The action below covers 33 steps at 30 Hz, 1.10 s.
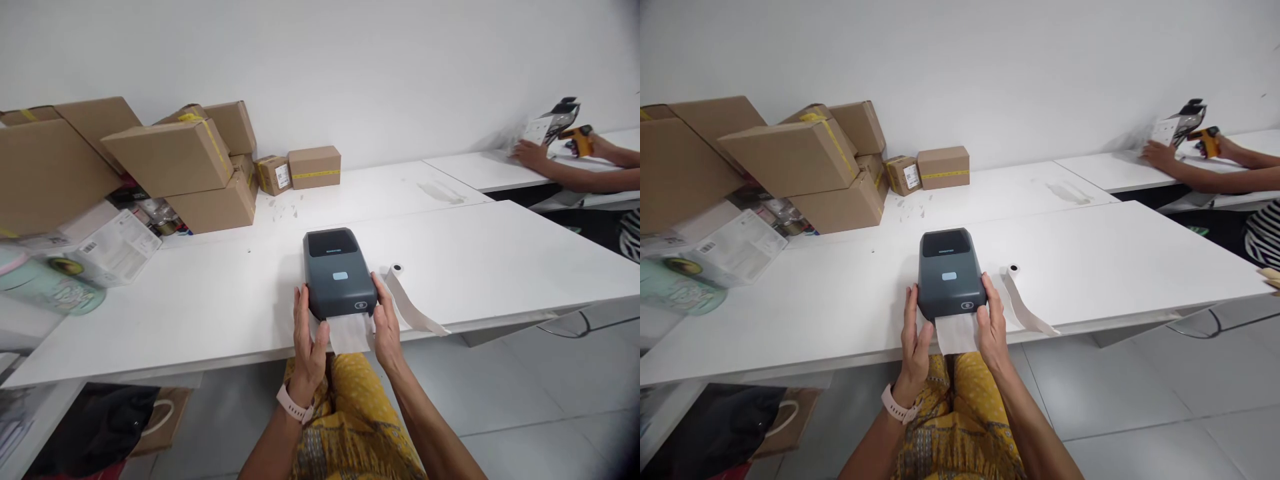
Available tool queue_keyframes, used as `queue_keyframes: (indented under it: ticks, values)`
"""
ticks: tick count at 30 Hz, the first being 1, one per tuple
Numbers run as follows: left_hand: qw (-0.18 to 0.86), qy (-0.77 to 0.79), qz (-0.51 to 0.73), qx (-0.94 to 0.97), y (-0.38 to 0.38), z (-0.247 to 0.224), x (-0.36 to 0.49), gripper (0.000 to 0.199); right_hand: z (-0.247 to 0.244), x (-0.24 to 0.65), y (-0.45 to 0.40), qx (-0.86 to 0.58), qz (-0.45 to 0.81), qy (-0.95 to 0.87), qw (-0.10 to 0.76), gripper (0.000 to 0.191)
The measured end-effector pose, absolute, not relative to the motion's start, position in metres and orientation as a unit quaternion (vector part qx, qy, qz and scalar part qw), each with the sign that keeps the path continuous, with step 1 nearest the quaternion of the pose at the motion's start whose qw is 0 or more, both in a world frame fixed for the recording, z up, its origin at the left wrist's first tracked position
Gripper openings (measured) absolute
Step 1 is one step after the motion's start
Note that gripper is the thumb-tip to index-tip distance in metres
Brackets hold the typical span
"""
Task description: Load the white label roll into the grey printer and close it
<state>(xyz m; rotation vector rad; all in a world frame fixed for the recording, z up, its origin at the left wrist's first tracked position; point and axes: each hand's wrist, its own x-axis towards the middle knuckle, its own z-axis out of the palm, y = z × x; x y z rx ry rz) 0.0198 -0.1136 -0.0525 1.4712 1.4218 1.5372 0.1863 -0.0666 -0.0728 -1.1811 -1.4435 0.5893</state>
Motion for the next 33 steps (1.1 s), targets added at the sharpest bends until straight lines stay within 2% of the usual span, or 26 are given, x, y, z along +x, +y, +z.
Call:
queue_keyframes:
  ticks: [4, 10, 14, 17, 19, 21, 23, 25, 28, 30, 33]
  values:
    - [0.260, 0.473, 0.626, 0.563, -0.088, -0.023, 0.015, 0.065, -0.039, 0.192, -0.048, -0.483, 0.192, -0.654, 0.549, 0.065]
    - [0.280, 0.408, 0.665, 0.559, 0.007, 0.017, -0.015, 0.072, 0.038, 0.183, 0.036, -0.465, 0.069, -0.709, 0.526, 0.069]
    - [0.369, 0.482, 0.590, 0.532, 0.049, -0.003, -0.029, 0.085, 0.064, 0.172, 0.113, -0.446, 0.037, -0.722, 0.527, 0.073]
    - [0.441, 0.481, 0.544, 0.527, 0.052, -0.029, -0.031, 0.091, 0.072, 0.168, 0.155, -0.447, 0.086, -0.730, 0.509, 0.076]
    - [0.454, 0.460, 0.555, 0.523, 0.048, -0.041, -0.031, 0.094, 0.074, 0.168, 0.164, -0.456, 0.106, -0.734, 0.493, 0.080]
    - [0.447, 0.450, 0.571, 0.521, 0.045, -0.047, -0.031, 0.095, 0.073, 0.169, 0.157, -0.453, 0.071, -0.737, 0.496, 0.081]
    - [0.437, 0.454, 0.574, 0.523, 0.045, -0.048, -0.031, 0.091, 0.068, 0.171, 0.137, -0.430, 0.014, -0.750, 0.503, 0.071]
    - [0.432, 0.463, 0.571, 0.523, 0.047, -0.047, -0.031, 0.084, 0.057, 0.174, 0.115, -0.399, -0.002, -0.797, 0.454, 0.055]
    - [0.427, 0.472, 0.580, 0.509, 0.049, -0.044, -0.030, 0.077, 0.035, 0.179, 0.098, -0.347, 0.079, -0.895, 0.270, 0.044]
    - [0.422, 0.474, 0.587, 0.503, 0.048, -0.043, -0.029, 0.078, 0.022, 0.178, 0.101, -0.316, 0.131, -0.927, 0.156, 0.053]
    - [0.415, 0.479, 0.592, 0.499, 0.047, -0.044, -0.028, 0.081, 0.010, 0.167, 0.119, -0.316, 0.131, -0.937, 0.064, 0.074]
